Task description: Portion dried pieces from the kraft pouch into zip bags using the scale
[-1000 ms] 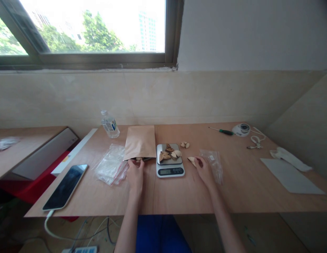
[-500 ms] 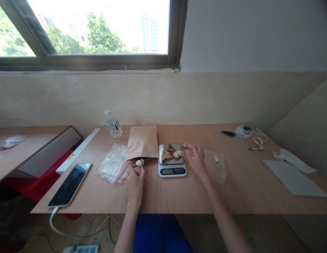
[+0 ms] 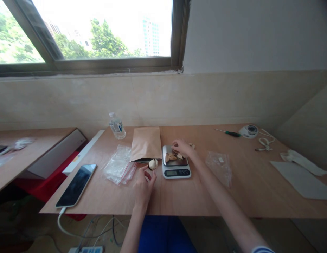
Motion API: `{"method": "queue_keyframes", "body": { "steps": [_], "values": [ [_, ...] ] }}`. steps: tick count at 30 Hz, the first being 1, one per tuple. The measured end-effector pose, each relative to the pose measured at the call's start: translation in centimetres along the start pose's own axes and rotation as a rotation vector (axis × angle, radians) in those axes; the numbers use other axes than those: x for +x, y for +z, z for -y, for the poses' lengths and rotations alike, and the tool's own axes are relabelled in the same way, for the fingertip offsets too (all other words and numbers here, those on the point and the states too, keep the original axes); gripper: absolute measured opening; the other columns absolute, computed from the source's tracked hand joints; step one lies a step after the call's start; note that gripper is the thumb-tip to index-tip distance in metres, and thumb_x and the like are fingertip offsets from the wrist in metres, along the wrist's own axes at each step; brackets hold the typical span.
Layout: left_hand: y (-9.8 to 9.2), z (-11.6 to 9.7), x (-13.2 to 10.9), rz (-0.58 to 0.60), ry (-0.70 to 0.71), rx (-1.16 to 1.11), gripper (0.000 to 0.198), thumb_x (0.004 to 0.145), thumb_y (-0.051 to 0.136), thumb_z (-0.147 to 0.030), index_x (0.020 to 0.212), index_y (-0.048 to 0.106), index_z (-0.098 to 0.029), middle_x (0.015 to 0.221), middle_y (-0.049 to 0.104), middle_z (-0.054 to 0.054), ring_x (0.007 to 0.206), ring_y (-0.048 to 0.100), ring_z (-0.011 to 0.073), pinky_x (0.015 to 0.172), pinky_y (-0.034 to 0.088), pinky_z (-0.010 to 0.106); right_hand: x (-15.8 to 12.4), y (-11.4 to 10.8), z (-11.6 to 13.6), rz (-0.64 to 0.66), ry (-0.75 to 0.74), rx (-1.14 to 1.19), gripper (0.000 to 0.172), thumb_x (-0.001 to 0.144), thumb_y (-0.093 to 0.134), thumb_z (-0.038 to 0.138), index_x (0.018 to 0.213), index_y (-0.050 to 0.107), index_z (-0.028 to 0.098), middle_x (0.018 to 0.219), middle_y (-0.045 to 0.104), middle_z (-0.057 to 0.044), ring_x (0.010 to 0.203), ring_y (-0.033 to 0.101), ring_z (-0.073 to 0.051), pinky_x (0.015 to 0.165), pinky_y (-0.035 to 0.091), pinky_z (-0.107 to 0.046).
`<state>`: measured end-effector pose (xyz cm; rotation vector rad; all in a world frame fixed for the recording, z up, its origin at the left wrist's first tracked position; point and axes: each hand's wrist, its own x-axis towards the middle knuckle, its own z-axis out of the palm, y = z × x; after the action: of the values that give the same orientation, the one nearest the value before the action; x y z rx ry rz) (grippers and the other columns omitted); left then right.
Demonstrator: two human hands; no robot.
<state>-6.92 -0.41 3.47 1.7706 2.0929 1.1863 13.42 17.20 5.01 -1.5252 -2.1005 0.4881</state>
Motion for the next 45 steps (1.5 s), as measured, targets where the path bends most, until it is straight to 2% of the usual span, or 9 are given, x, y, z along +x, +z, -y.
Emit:
{"method": "queue_keyframes", "body": {
  "steps": [9, 15, 20, 24, 29, 32, 35, 39, 45],
  "values": [
    [0.1, -0.1, -0.1, 0.036, 0.005, -0.028, 0.033, 0.083, 0.047, -0.042, 0.107, 0.047, -0.02, 0.063, 0.059, -0.004, 0.052, 0.058, 0.0125, 0.053, 0.041, 0.022, -0.3, -0.2, -2.3, -0.108, 0.018, 0.231, 0.019, 0.078, 0.051, 0.018, 0.092, 0.064, 0.018, 0.09, 0.069, -0.006, 0.078, 0.062, -0.015, 0.07, 0.048, -0.026],
    [0.2, -0.4, 0.3, 0.077, -0.04, -0.047, 0.033, 0.082, 0.047, -0.042, 0.108, 0.047, -0.021, 0.063, 0.058, -0.004, 0.052, 0.058, 0.0131, 0.051, 0.039, 0.022, -1.4, -0.8, -3.9, -0.115, 0.032, 0.342, 0.016, 0.073, 0.06, 0.025, 0.085, 0.064, 0.016, 0.087, 0.069, -0.007, 0.075, 0.063, -0.015, 0.069, 0.049, -0.028],
    [1.2, -2.2, 3.5, 0.147, 0.036, -0.112, 0.035, 0.083, 0.046, -0.044, 0.11, 0.048, -0.021, 0.065, 0.056, -0.004, 0.059, 0.058, 0.013, 0.054, 0.039, 0.021, -1.7, -0.7, -4.5, -0.106, 0.044, 0.409, 0.015, 0.073, 0.059, 0.028, 0.076, 0.066, 0.016, 0.075, 0.07, -0.006, 0.068, 0.063, -0.016, 0.067, 0.05, -0.03],
    [2.9, -4.3, 7.0, 0.191, 0.127, -0.073, 0.031, 0.082, 0.049, -0.038, 0.107, 0.051, -0.021, 0.065, 0.055, -0.004, 0.061, 0.057, 0.0123, 0.057, 0.038, 0.021, -2.0, -1.2, -5.7, -0.165, 0.063, 0.434, 0.017, 0.072, 0.057, 0.031, 0.076, 0.066, 0.017, 0.08, 0.071, -0.007, 0.074, 0.064, -0.018, 0.072, 0.05, -0.032],
    [4.8, -6.3, 10.0, 0.289, 0.212, -0.081, 0.03, 0.081, 0.051, -0.041, 0.104, 0.054, -0.022, 0.071, 0.058, -0.002, 0.068, 0.058, 0.0137, 0.059, 0.037, 0.021, -4.7, -2.5, -8.4, -0.261, 0.117, 0.417, 0.025, 0.075, 0.053, 0.036, 0.084, 0.066, 0.016, 0.084, 0.07, -0.008, 0.077, 0.064, -0.019, 0.073, 0.05, -0.034],
    [5.6, -6.9, 10.6, 0.365, 0.278, -0.073, 0.03, 0.081, 0.051, -0.042, 0.102, 0.056, -0.022, 0.078, 0.061, 0.0, 0.072, 0.059, 0.0149, 0.062, 0.039, 0.023, -6.9, -3.0, -9.1, -0.287, 0.149, 0.378, 0.025, 0.077, 0.052, 0.037, 0.084, 0.066, 0.017, 0.084, 0.067, -0.008, 0.076, 0.062, -0.02, 0.072, 0.05, -0.035],
    [6.3, -7.1, 10.6, 0.392, 0.303, 0.019, 0.03, 0.082, 0.05, -0.042, 0.104, 0.057, -0.023, 0.09, 0.061, 0.003, 0.078, 0.06, 0.0168, 0.064, 0.04, 0.024, -8.5, -3.2, -9.1, -0.422, 0.163, 0.209, 0.026, 0.078, 0.049, 0.034, 0.087, 0.066, 0.017, 0.09, 0.061, -0.01, 0.083, 0.058, -0.023, 0.079, 0.046, -0.04],
    [6.3, -6.9, 10.3, 0.44, 0.289, 0.163, 0.034, 0.083, 0.048, -0.045, 0.107, 0.059, -0.024, 0.097, 0.059, 0.006, 0.083, 0.061, 0.0194, 0.068, 0.041, 0.026, -9.7, -2.8, -9.1, -0.581, 0.123, 0.022, 0.026, 0.08, 0.043, 0.026, 0.09, 0.064, 0.016, 0.089, 0.054, -0.011, 0.087, 0.053, -0.024, 0.083, 0.043, -0.042],
    [5.4, -6.9, 10.3, 0.484, 0.32, 0.201, 0.037, 0.084, 0.046, -0.045, 0.111, 0.058, -0.023, 0.103, 0.055, 0.007, 0.085, 0.061, 0.0207, 0.071, 0.043, 0.027, -11.2, -2.1, -10.0, -0.636, 0.12, 0.081, 0.026, 0.081, 0.04, 0.025, 0.088, 0.063, 0.017, 0.09, 0.052, -0.01, 0.086, 0.052, -0.022, 0.08, 0.044, -0.038]
  ]
}}
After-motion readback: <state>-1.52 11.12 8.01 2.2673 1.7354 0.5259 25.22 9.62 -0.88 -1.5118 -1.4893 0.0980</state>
